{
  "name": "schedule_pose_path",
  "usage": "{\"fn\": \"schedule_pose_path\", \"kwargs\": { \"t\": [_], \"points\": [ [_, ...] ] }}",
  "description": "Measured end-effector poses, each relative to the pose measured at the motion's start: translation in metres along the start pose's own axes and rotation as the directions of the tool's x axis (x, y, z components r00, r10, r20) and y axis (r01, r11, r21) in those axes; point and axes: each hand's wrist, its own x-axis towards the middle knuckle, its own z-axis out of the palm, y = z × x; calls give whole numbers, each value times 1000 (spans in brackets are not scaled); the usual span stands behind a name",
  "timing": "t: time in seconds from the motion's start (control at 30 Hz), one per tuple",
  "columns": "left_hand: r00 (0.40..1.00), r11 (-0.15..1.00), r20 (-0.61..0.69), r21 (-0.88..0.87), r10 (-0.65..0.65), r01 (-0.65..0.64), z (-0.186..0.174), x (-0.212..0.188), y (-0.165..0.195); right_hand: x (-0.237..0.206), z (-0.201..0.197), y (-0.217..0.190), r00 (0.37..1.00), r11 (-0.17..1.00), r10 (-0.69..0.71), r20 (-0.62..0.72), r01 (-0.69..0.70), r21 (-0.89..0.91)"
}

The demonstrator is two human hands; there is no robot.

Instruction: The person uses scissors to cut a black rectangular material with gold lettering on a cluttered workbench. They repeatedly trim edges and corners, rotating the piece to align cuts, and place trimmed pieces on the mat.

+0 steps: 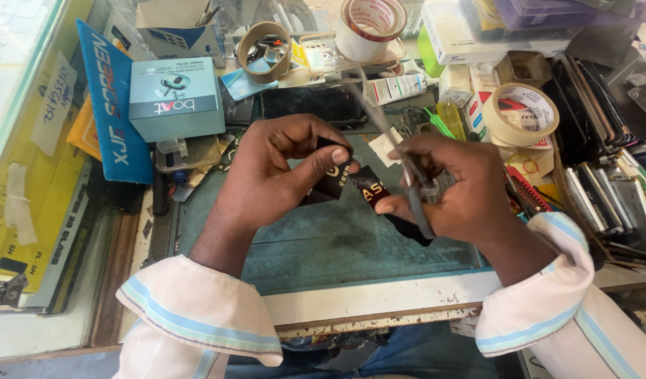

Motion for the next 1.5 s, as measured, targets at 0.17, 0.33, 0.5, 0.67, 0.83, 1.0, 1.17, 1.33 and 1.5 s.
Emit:
{"fn": "schedule_pose_path", "kwargs": {
  "t": [0.17,0.33,0.5,0.67,0.83,1.0,1.17,1.33,1.5],
  "points": [
    [998,992,-18,-104,68,-69,4,5,-9,0,-6,1,995,993,-94,-25,92,-73],
    [996,988,-74,-147,41,-51,8,4,-7,1,-3,3,999,995,24,-29,-27,-99],
    [994,996,-104,-76,28,-36,8,2,-1,0,0,3,999,996,44,-27,-46,-83],
    [987,971,-42,189,154,-144,12,3,2,0,0,4,1000,997,-5,-27,3,-79],
    [997,997,-35,28,-66,67,11,0,2,-1,1,2,998,997,60,-32,-62,-52],
    [994,984,51,-143,-99,105,5,2,-5,-2,-1,1,999,997,38,-31,-40,-59],
    [998,990,58,-136,34,-26,6,4,-11,-1,-1,0,999,997,43,-33,-45,-64],
    [999,981,-24,-192,-31,26,9,1,-11,0,-3,-4,998,995,-56,-16,54,-82],
    [996,980,-52,-184,72,-81,16,1,-18,1,-1,-10,997,988,-79,13,80,-129]
  ]
}}
